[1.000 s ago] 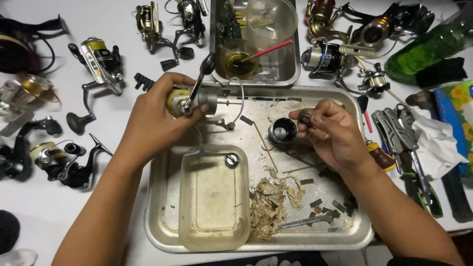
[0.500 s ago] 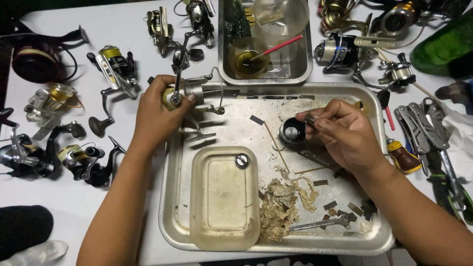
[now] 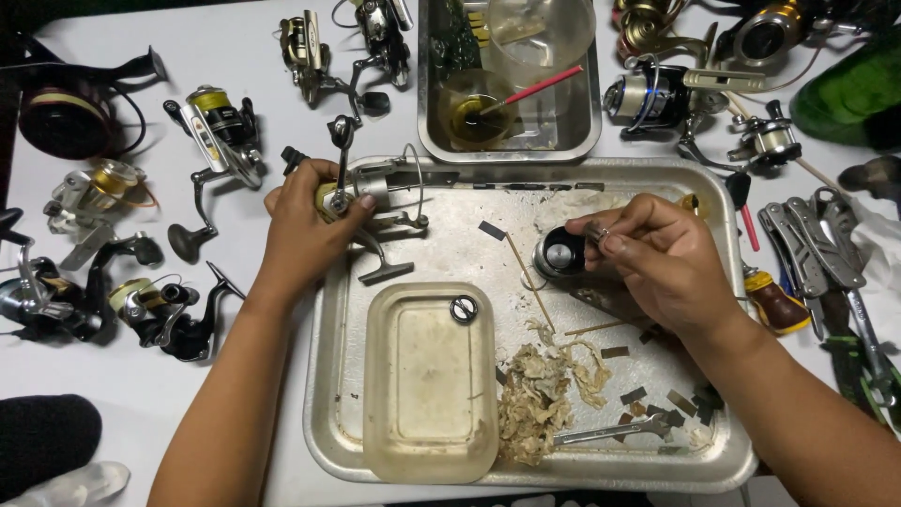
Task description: Assembling and inspecting the internal components of a fishing reel, including the spool and bearings.
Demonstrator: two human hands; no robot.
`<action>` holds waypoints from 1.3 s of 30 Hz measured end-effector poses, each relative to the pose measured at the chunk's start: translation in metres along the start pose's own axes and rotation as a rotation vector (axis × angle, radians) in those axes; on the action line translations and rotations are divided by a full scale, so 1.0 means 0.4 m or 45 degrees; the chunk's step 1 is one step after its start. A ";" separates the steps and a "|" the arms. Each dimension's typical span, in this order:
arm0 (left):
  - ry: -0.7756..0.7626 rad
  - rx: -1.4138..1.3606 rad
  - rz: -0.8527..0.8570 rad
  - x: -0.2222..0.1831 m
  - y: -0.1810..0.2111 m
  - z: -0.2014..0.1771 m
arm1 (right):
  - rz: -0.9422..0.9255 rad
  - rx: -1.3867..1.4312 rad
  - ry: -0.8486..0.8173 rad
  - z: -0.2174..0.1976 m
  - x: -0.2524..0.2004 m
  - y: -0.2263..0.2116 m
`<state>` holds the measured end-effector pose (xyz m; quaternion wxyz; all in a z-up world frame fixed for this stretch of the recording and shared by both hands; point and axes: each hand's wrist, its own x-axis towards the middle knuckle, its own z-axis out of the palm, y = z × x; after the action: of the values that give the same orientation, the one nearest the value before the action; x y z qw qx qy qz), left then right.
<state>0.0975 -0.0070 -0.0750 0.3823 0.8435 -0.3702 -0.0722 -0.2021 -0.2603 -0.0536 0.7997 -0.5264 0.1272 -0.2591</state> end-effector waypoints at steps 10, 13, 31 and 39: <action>-0.095 -0.044 0.025 0.009 -0.021 0.004 | -0.020 -0.027 -0.010 0.004 -0.002 -0.003; -0.109 0.040 0.094 0.013 -0.034 0.012 | -0.021 -0.011 -0.011 0.001 -0.003 0.001; 0.565 -0.095 0.735 -0.072 0.265 -0.045 | 0.247 0.076 -0.182 0.085 0.049 -0.055; -0.069 -0.472 0.542 -0.050 0.412 0.080 | 0.256 0.186 -0.009 0.134 0.092 -0.023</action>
<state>-0.0236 -0.0836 0.0147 0.5265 0.6603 -0.5297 -0.0792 -0.1485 -0.2415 -0.0206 0.8583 -0.4524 0.1573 -0.1843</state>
